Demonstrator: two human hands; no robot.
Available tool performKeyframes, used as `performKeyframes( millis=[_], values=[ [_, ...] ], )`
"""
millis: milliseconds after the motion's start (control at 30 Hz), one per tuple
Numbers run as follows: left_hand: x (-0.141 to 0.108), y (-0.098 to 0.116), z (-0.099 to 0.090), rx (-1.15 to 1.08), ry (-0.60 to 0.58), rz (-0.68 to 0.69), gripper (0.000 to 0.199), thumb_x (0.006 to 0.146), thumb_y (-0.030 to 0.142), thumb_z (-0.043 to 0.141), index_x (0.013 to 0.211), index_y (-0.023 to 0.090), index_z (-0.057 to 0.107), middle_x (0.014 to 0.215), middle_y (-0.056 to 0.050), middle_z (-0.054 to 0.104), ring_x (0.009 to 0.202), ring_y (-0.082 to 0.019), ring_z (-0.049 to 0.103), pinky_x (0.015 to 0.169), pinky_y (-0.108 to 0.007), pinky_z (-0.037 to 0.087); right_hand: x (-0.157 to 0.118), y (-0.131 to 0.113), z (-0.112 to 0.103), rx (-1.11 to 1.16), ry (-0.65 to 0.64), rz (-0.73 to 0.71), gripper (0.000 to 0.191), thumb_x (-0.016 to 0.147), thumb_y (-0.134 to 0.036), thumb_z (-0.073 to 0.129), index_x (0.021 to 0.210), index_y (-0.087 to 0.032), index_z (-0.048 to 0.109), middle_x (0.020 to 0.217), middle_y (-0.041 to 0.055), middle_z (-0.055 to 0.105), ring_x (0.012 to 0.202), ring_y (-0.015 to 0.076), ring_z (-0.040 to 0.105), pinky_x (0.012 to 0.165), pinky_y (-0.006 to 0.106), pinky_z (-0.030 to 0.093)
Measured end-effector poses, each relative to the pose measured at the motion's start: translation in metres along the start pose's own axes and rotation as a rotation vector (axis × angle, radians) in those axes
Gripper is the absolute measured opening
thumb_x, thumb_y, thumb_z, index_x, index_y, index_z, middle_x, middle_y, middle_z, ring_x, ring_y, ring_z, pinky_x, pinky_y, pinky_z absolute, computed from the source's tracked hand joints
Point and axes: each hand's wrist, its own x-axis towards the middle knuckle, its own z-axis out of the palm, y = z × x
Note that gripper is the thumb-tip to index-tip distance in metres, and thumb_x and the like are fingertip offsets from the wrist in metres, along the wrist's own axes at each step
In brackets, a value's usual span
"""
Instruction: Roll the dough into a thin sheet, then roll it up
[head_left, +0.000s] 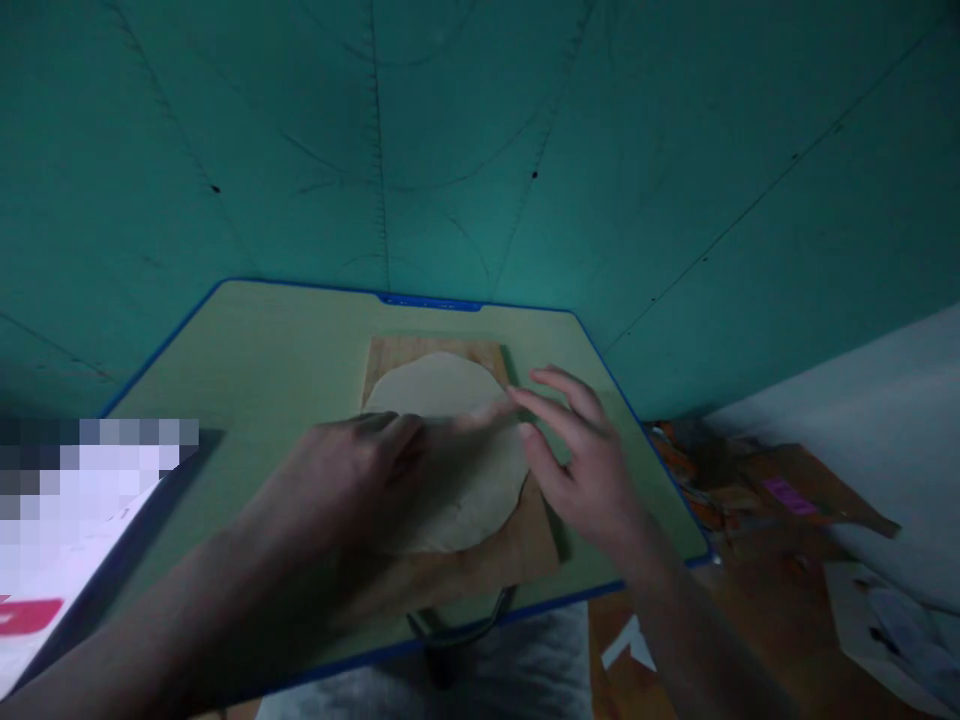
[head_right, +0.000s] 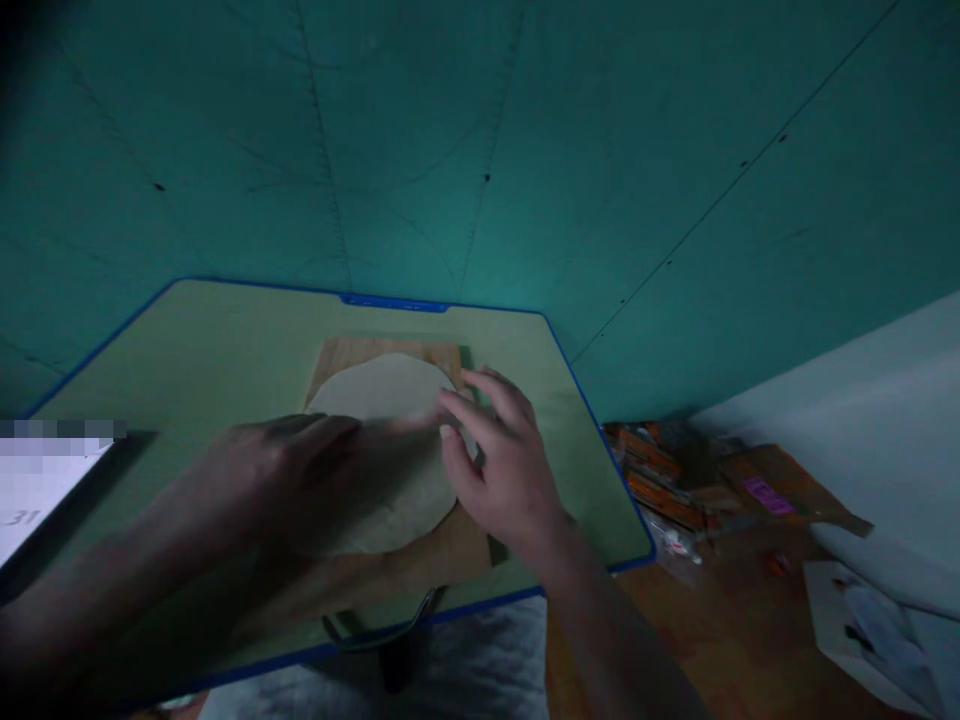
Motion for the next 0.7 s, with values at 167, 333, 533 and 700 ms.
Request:
performKeyframes(
  millis=[167,333,533,700],
  values=[
    [0.009,0.008,0.009,0.055,0.064,0.158,0.026,0.099,0.028,0.045,0.103,0.018,0.069,0.103,-0.014,0.072,0.096,-0.029,0.067,0.081,-0.041,0.054,0.013,0.008,0.028,-0.165,-0.186,0.08,0.042,0.102,-0.032,0.047,0.138,-0.015,0.062,0.147,0.0186,0.055,0.136,0.0305,0.052,0.112,0.052,0.044],
    [-0.001,0.003,0.032,0.174,0.197,0.064,0.049,0.1,0.049,0.046,0.126,0.011,0.063,0.138,-0.023,0.061,0.133,-0.039,0.055,0.106,-0.055,0.047,0.006,0.012,0.041,-0.228,-0.349,0.117,0.045,0.106,-0.033,0.039,0.141,-0.012,0.059,0.152,0.0202,0.051,0.145,0.0313,0.044,0.119,0.053,0.034],
    [-0.06,0.028,0.041,0.29,0.291,0.224,0.048,0.1,0.037,0.046,0.137,0.008,0.055,0.141,-0.023,0.06,0.127,-0.037,0.06,0.103,-0.053,0.049,-0.06,-0.012,0.02,-0.162,-0.326,0.006,0.057,0.101,-0.03,0.048,0.153,-0.007,0.042,0.159,0.0187,0.043,0.15,0.033,0.033,0.122,0.058,0.031],
    [-0.074,0.034,0.025,0.211,0.219,0.246,0.037,0.094,0.015,0.051,0.131,0.018,0.06,0.126,-0.014,0.07,0.106,-0.029,0.068,0.086,-0.043,0.055,-0.091,-0.024,0.009,-0.091,-0.31,0.013,0.061,0.097,-0.029,0.056,0.154,-0.013,0.041,0.159,0.0174,0.043,0.15,0.0307,0.035,0.122,0.06,0.03]
  ],
)
